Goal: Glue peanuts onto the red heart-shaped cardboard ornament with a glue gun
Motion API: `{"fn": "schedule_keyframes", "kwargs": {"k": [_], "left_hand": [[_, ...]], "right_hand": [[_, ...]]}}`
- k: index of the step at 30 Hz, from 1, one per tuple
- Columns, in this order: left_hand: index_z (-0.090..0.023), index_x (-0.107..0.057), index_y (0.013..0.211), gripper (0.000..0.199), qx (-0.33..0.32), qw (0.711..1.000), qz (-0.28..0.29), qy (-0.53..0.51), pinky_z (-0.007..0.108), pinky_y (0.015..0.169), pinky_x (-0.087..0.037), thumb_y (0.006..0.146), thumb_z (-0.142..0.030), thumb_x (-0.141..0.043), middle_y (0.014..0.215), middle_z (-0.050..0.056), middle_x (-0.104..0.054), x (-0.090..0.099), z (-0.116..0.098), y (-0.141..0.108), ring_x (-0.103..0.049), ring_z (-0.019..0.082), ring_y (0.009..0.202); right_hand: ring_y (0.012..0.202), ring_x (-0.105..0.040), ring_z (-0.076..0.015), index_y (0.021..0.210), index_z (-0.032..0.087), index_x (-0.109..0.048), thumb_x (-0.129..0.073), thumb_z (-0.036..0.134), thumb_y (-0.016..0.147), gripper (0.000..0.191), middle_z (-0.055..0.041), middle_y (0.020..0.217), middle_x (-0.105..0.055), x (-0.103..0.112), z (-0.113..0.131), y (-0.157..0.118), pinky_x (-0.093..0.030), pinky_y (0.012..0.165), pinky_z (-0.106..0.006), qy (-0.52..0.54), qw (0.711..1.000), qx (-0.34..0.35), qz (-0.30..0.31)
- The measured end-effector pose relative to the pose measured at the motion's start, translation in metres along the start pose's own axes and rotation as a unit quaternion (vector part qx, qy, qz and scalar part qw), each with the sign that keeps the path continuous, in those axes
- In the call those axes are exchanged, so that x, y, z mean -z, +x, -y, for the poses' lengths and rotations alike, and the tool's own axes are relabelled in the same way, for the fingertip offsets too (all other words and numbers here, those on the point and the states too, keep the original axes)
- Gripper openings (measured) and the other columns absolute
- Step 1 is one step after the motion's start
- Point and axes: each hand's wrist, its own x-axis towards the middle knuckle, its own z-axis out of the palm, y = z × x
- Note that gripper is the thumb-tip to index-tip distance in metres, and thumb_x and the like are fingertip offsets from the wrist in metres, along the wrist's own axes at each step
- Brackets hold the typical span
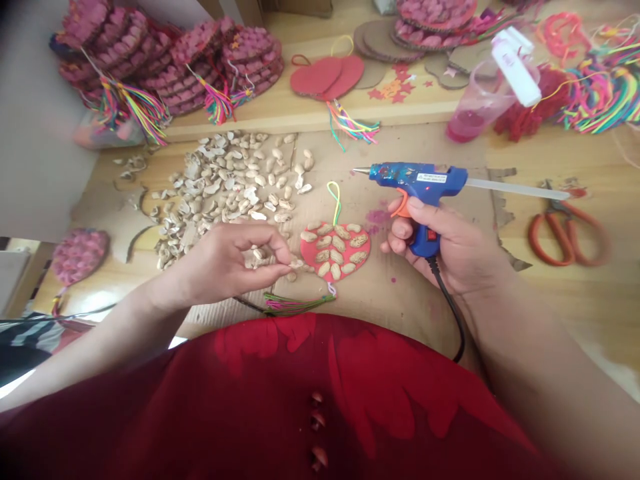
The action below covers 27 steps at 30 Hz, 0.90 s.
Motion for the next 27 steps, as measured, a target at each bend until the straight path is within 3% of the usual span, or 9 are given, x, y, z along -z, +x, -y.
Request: {"fn": "schedule_keyframes", "kwargs": {"k": [6, 9, 11, 16, 19, 23, 27], "left_hand": [[-0.022, -0.070, 0.076, 0.007, 0.164, 0.984, 0.075, -0.010, 0.020, 0.053, -0.044, 0.079, -0.018, -0.065, 0.059, -0.006, -0.064, 0.014, 0.014, -0.034, -0.057, 0.009, 0.054], [-0.023, -0.071, 0.075, 0.009, 0.207, 0.973, 0.096, 0.045, 0.020, 0.049, -0.039, 0.076, -0.017, -0.064, 0.053, -0.008, -0.060, 0.015, 0.018, -0.039, -0.052, 0.009, 0.048], [-0.023, -0.071, 0.073, 0.010, 0.212, 0.969, 0.074, 0.101, 0.022, 0.049, -0.038, 0.077, -0.019, -0.063, 0.051, -0.008, -0.057, 0.016, 0.020, -0.039, -0.050, 0.009, 0.047], [-0.021, -0.071, 0.076, 0.008, 0.161, 0.966, -0.023, 0.200, 0.026, 0.059, -0.040, 0.082, -0.023, -0.066, 0.057, -0.005, -0.061, 0.014, 0.021, -0.032, -0.055, 0.011, 0.053], [-0.021, -0.071, 0.081, 0.007, 0.065, 0.976, -0.057, 0.201, 0.029, 0.070, -0.042, 0.087, -0.024, -0.069, 0.068, -0.003, -0.067, 0.007, 0.021, -0.025, -0.061, 0.014, 0.067], [-0.020, -0.072, 0.089, 0.009, -0.060, 0.971, -0.005, 0.233, 0.034, 0.080, -0.038, 0.094, -0.023, -0.065, 0.083, 0.001, -0.070, -0.001, 0.019, -0.010, -0.062, 0.018, 0.084], [-0.020, -0.071, 0.090, 0.012, -0.069, 0.965, 0.018, 0.251, 0.035, 0.081, -0.036, 0.096, -0.024, -0.062, 0.083, 0.002, -0.068, -0.003, 0.020, 0.003, -0.061, 0.019, 0.087]], "right_hand": [[0.058, -0.054, -0.0089, 0.092, 0.019, -0.070, -0.071, 0.034, 0.084, 0.017, 0.0033, 0.063, -0.052, 0.003, -0.004, 0.002, -0.058, 0.067, -0.023, 0.003, 1.000, 0.005, -0.007], [0.057, -0.053, -0.0088, 0.091, 0.019, -0.070, -0.071, 0.033, 0.083, 0.016, 0.0035, 0.063, -0.052, 0.005, -0.005, 0.002, -0.058, 0.065, -0.023, -0.002, 1.000, 0.005, -0.012], [0.056, -0.052, -0.0088, 0.091, 0.020, -0.069, -0.071, 0.033, 0.084, 0.016, 0.0035, 0.063, -0.052, 0.006, -0.005, 0.003, -0.058, 0.064, -0.023, -0.004, 1.000, 0.004, -0.011], [0.056, -0.052, -0.0090, 0.093, 0.020, -0.070, -0.070, 0.034, 0.084, 0.016, 0.0035, 0.063, -0.052, 0.006, -0.004, 0.002, -0.058, 0.065, -0.023, -0.006, 1.000, 0.006, -0.013], [0.057, -0.052, -0.0092, 0.094, 0.020, -0.069, -0.071, 0.034, 0.084, 0.017, 0.0035, 0.064, -0.052, 0.005, -0.004, 0.002, -0.058, 0.066, -0.024, -0.009, 1.000, 0.004, -0.012], [0.059, -0.052, -0.0091, 0.094, 0.020, -0.070, -0.069, 0.034, 0.086, 0.016, 0.0033, 0.063, -0.051, 0.003, -0.005, 0.001, -0.058, 0.066, -0.023, -0.005, 1.000, 0.006, -0.004], [0.059, -0.051, -0.0092, 0.093, 0.020, -0.070, -0.068, 0.034, 0.087, 0.016, 0.0031, 0.063, -0.050, 0.002, -0.004, 0.001, -0.057, 0.066, -0.023, -0.001, 1.000, 0.008, 0.003]]}}
